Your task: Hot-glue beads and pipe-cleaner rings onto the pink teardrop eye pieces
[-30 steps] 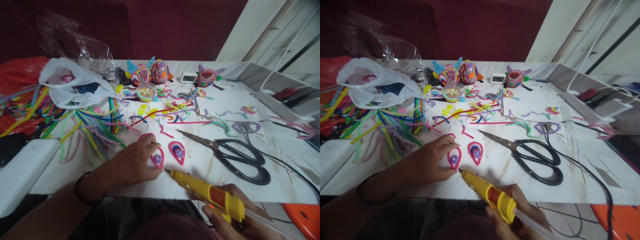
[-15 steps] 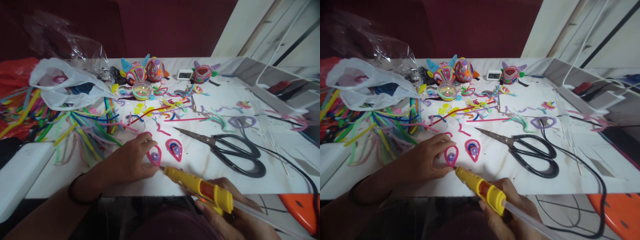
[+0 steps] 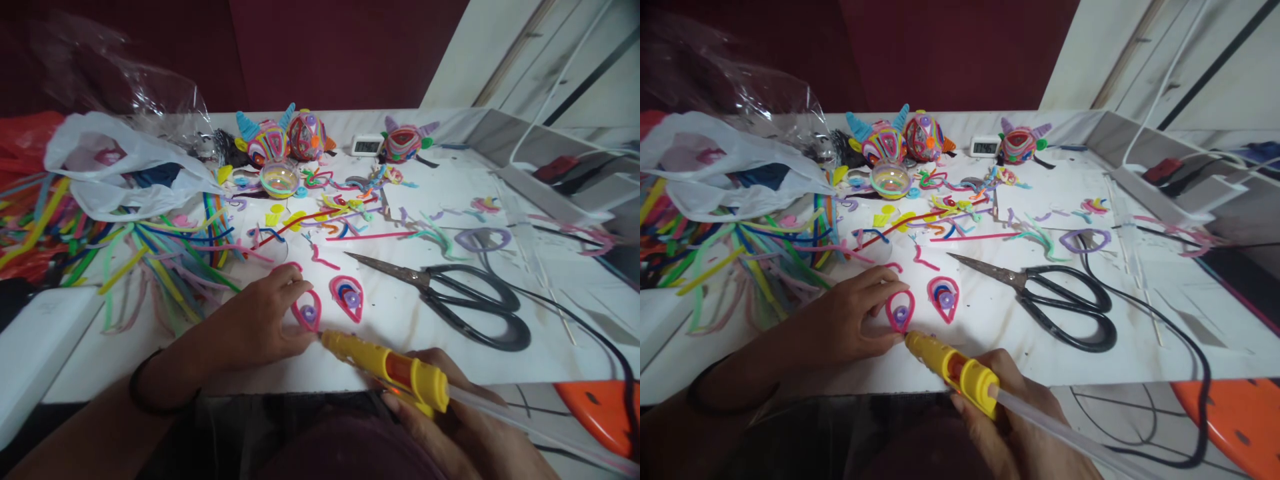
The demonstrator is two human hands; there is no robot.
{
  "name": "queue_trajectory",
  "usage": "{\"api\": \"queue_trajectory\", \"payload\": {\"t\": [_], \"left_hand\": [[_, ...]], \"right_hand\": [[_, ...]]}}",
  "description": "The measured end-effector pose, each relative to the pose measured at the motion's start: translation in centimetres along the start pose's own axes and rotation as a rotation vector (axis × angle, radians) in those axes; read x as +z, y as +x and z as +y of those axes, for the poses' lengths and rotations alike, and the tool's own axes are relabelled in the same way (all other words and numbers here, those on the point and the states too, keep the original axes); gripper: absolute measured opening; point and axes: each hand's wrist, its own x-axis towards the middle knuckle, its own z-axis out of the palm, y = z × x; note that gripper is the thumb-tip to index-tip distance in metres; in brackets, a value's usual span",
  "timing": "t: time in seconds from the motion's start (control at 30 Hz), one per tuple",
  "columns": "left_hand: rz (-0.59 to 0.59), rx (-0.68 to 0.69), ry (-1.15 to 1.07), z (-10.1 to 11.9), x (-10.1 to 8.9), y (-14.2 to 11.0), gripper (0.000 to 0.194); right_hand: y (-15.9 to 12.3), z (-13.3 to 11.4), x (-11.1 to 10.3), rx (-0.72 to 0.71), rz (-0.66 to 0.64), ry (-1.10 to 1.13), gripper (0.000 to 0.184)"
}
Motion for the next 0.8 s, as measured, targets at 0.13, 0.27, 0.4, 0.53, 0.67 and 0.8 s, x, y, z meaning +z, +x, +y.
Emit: {"api": "queue_trajectory", "payload": {"t": [0.13,0.27,0.4,0.53,0.67,0.8], "left_hand": [[-0.001,0.0,0.008,0.02,-0.01,0.02,0.034],[-0.007,-0.002,0.013,-0.01,0.06,0.14,0.035],[-0.006,0.0,-0.008,-0.04,0.16,0.13,0.035],[0.003,0.007,-0.005,0.0,0.16,-0.04,0.033],[-0.001,0.009,0.006,0.08,0.08,-0.02,0.033],[-0.005,0.001,0.003,0.09,0.09,0.08,0.033]], "right_hand": [[0.09,0.07,-0.07,0.014,-0.021,-0.037,0.015],[0.33,-0.02,0.08,-0.019,0.055,-0.049,0.014],[0.24,-0.13,0.25,-0.046,0.096,-0.051,0.014],[0.02,0.03,0.28,-0.053,0.114,-0.069,0.014],[0.02,0.15,0.28,-0.041,0.123,-0.087,0.015],[0.08,0.0,0.14,-0.026,0.087,-0.081,0.016]]}}
